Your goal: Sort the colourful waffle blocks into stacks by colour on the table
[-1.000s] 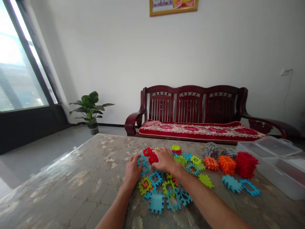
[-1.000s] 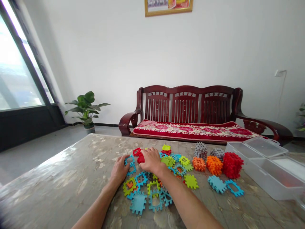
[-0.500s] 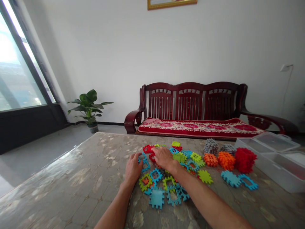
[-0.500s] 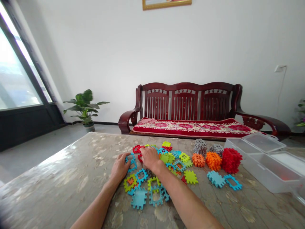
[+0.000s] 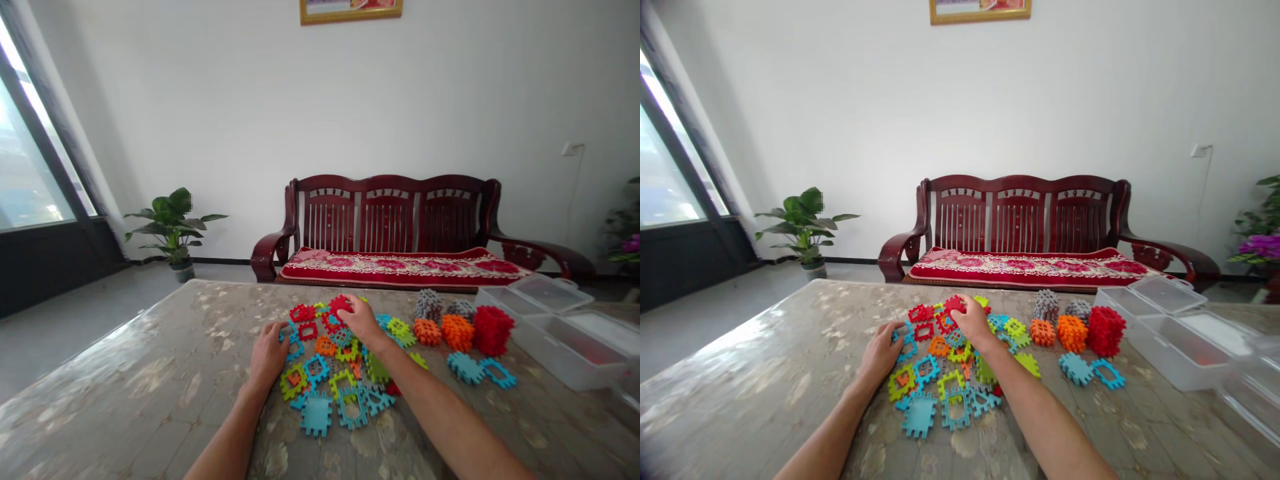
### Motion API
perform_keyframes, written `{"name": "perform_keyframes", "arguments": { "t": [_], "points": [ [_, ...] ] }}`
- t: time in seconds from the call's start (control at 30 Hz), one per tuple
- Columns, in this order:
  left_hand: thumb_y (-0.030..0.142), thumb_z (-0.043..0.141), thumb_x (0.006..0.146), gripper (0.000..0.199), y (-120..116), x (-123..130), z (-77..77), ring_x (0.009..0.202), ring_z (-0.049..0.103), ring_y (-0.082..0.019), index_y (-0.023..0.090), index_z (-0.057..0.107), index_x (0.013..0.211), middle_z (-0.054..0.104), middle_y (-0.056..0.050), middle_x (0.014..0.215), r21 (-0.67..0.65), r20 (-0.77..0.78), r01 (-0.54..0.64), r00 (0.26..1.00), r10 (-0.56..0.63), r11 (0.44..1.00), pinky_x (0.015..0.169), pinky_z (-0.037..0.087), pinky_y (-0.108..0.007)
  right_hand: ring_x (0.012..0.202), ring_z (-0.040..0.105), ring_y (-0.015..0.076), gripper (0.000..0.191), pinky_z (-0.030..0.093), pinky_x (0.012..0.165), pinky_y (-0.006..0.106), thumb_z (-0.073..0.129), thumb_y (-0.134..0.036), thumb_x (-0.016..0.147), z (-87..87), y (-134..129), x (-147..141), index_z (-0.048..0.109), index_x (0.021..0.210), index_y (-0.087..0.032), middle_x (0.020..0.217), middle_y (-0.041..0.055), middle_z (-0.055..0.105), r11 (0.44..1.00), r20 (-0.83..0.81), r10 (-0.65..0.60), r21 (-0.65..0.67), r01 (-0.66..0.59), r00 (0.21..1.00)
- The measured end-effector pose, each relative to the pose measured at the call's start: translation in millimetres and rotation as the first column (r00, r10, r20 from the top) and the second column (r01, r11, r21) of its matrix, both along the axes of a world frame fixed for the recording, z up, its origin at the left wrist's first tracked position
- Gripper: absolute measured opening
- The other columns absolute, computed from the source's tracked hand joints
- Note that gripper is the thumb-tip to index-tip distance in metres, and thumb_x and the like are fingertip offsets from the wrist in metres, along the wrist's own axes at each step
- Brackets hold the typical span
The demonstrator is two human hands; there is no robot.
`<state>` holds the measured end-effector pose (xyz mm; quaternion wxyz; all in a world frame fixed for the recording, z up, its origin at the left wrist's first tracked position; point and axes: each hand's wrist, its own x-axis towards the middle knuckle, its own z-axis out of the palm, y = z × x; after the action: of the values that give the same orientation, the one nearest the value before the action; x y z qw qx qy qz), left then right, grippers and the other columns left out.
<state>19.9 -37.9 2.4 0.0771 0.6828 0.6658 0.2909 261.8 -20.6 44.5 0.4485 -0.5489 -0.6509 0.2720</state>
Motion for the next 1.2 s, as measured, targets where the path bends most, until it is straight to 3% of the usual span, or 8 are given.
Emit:
{"name": "perform_keyframes", "arguments": {
  "t": [0.2, 0.43, 0.8, 1.07, 1.2],
  "points": [
    [0.018, 0.051, 0.085, 0.039, 0, 0, -0.3, 0.113, 0.063, -0.023, 0.019, 0.067, 0.120, 0.064, -0.011, 0.125, 0.007, -0.031, 0.000, 1.000, 0.000, 1.000, 0.098, 0.048, -0.033, 0.093, 0.071, 0.0218, 0.052, 0.058, 0.081, 0.033, 0.061, -0.026, 0.074, -6.2, -10, 72, 0.059, 0.126, -0.016, 0.107, 0.0069, 0.075, 0.998, -0.193, -0.054, -0.046, 0.046, 0.980],
    [0.020, 0.051, 0.085, 0.036, 3, -2, -3.8, 0.114, 0.063, -0.023, 0.020, 0.070, 0.115, 0.064, -0.010, 0.126, 0.034, -0.088, 0.008, 0.996, -0.005, 0.999, 0.098, 0.049, -0.032, 0.107, 0.067, 0.0250, 0.037, 0.049, 0.098, 0.040, 0.052, -0.022, 0.080, -18.6, -25, 127, 0.070, 0.111, -0.015, 0.113, 0.0111, 0.073, 0.975, 0.157, -0.220, 0.011, 0.221, 0.963],
    [0.023, 0.049, 0.087, 0.036, 3, -2, -0.2, 0.117, 0.062, -0.023, 0.021, 0.072, 0.114, 0.063, -0.010, 0.129, -0.017, -0.108, 0.020, 0.994, -0.022, 1.000, 0.102, 0.047, -0.033, 0.117, 0.061, 0.0234, 0.044, 0.040, 0.109, 0.038, 0.053, -0.007, 0.076, -41.5, -42, 128, 0.070, 0.115, -0.016, 0.121, 0.0118, 0.069, 0.956, 0.366, -0.293, 0.132, 0.263, 0.883],
    [0.024, 0.049, 0.086, 0.035, 6, -5, -5.2, 0.115, 0.063, -0.024, 0.023, 0.074, 0.111, 0.064, -0.009, 0.127, 0.015, -0.114, 0.038, 0.993, -0.036, 0.999, 0.101, 0.049, -0.034, 0.124, 0.057, 0.0253, 0.046, 0.044, 0.105, 0.037, 0.056, -0.004, 0.070, -41.0, -42, 130, 0.072, 0.111, -0.016, 0.130, 0.0136, 0.062, 0.958, 0.424, -0.287, 0.121, 0.261, 0.859],
    [0.025, 0.048, 0.086, 0.036, 8, -6, -8.4, 0.117, 0.062, -0.024, 0.023, 0.074, 0.111, 0.063, -0.010, 0.127, 0.022, -0.117, 0.038, 0.993, -0.036, 0.999, 0.102, 0.048, -0.035, 0.118, 0.059, 0.0242, 0.038, 0.043, 0.104, 0.036, 0.058, -0.006, 0.070, -38.8, -45, 128, 0.073, 0.103, -0.018, 0.121, 0.0109, 0.067, 0.965, 0.464, -0.264, 0.126, 0.231, 0.846]
  ]
}}
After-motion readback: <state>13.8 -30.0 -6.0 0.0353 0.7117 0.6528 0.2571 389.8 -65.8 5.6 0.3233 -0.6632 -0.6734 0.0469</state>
